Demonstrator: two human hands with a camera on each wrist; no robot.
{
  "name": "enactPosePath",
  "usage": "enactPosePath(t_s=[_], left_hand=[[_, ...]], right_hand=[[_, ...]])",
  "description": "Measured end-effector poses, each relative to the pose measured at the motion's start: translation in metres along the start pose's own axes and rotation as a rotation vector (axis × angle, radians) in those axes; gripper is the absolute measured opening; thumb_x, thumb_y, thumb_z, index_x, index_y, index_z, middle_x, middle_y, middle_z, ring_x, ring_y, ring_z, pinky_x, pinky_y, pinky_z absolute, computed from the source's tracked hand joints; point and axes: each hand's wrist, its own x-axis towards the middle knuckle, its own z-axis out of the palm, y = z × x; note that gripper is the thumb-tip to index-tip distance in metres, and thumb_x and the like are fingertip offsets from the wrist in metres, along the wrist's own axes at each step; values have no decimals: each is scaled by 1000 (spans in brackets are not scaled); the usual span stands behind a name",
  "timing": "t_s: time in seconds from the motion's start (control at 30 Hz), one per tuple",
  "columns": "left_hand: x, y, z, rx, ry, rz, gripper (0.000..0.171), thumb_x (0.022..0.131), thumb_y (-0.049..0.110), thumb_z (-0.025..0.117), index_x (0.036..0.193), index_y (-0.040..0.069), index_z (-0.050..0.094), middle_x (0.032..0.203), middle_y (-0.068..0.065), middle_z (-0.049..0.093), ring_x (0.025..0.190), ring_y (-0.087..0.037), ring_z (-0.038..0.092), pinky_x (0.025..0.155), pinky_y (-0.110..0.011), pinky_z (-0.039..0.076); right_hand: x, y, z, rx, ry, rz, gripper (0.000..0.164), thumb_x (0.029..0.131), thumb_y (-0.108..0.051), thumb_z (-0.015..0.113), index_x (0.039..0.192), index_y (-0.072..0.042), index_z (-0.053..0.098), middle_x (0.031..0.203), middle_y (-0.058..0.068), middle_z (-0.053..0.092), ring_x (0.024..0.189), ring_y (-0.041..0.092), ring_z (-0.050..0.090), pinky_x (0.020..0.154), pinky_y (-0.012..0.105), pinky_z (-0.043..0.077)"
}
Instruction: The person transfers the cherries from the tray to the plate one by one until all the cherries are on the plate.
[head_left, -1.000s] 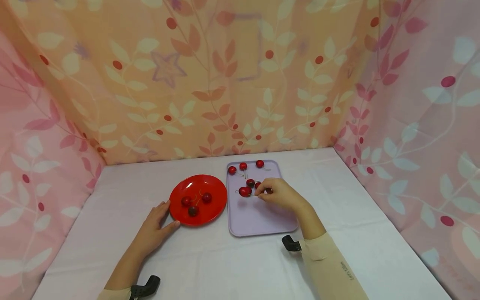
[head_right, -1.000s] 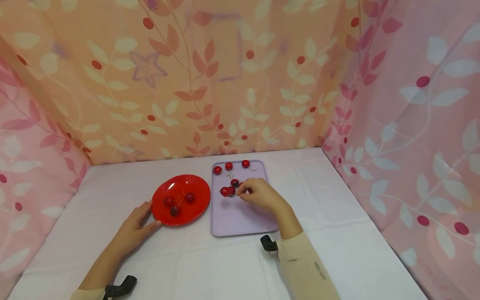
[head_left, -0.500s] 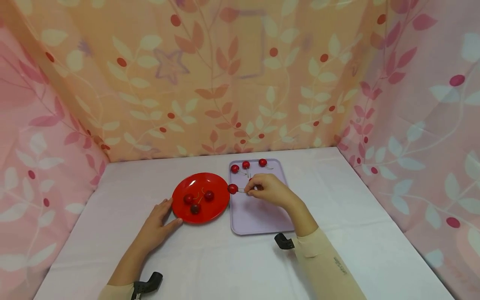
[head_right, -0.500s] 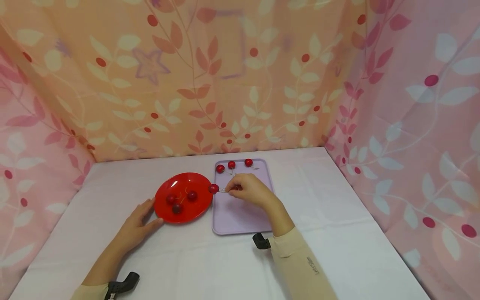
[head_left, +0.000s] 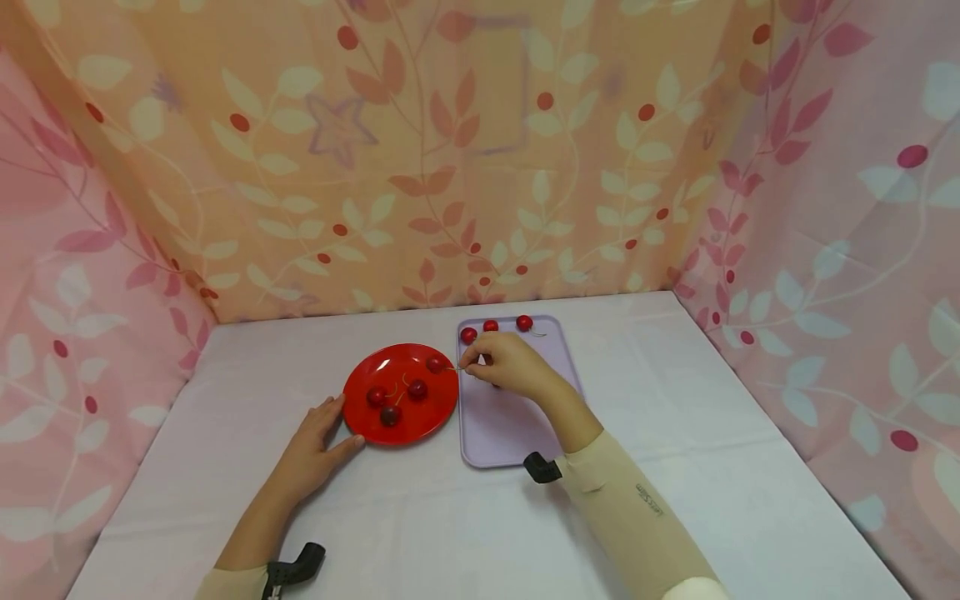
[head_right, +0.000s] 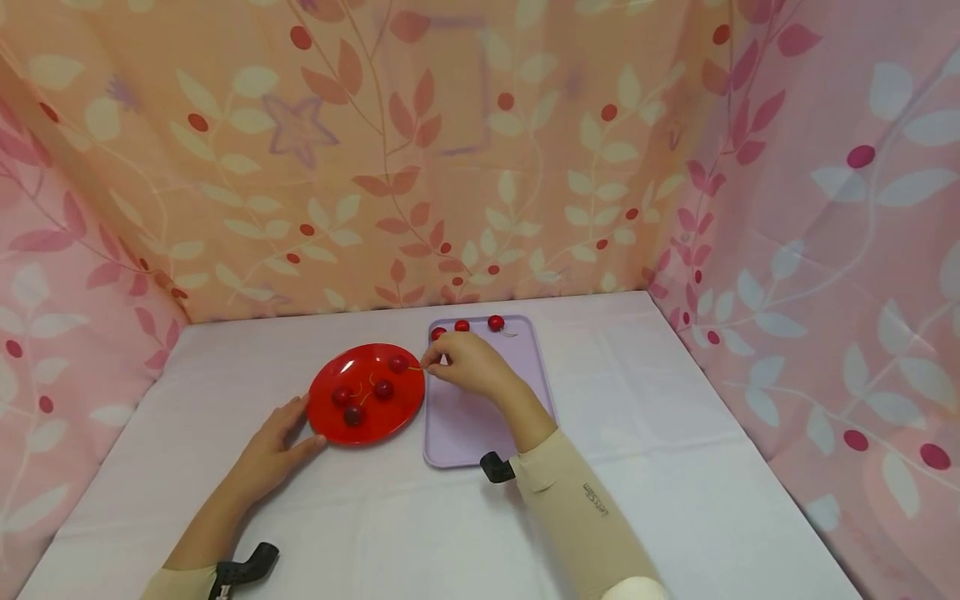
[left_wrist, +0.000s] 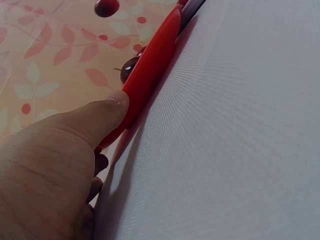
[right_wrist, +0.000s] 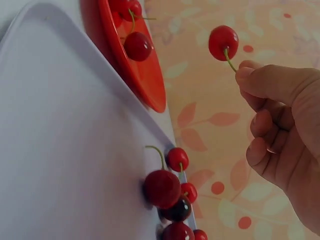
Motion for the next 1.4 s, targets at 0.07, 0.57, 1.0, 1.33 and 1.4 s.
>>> enactPosePath(t_s=[0.07,0.57,1.0,1.33,1.4], left_hand=[[0,-1,0,-4,1,4,93,90,51,74,161,10,32,166,-20,30,156,-43,18,122,-69,15],[0,-3,1,-5,8,2,92,90,50,75,161,11,32,166,-19,31,156,-42,18,122,-69,15],[2,-3,2,-4,6,8,92,90,51,75,161,11,33,166,-18,32,156,-40,19,123,-67,14],[1,-1,0,6,-2,-21,92,90,52,74,162,12,32,166,-18,31,156,-42,18,122,-69,16],[1,-1,-1,5,-5,-29,92,90,52,74,162,12,32,166,-19,29,156,-44,16,120,-71,17]], right_hand=[[5,-3,4,-5,19,-2,11,94,-14,74,102,-18,80,94,-10,71,84,14,59,73,26,56],[34,-15,41,-17,55,9,11,95,-15,74,104,-19,80,100,-6,74,99,22,66,84,25,56],[47,-18,73,-47,56,89,10,94,-17,75,102,-21,81,99,-9,74,99,11,64,91,27,56],[52,-22,93,-25,20,115,10,94,-20,76,102,-21,81,92,-14,72,95,8,62,87,22,55],[53,-23,94,-34,24,115,10,94,-20,76,102,-22,81,91,-15,73,95,8,63,89,23,56]])
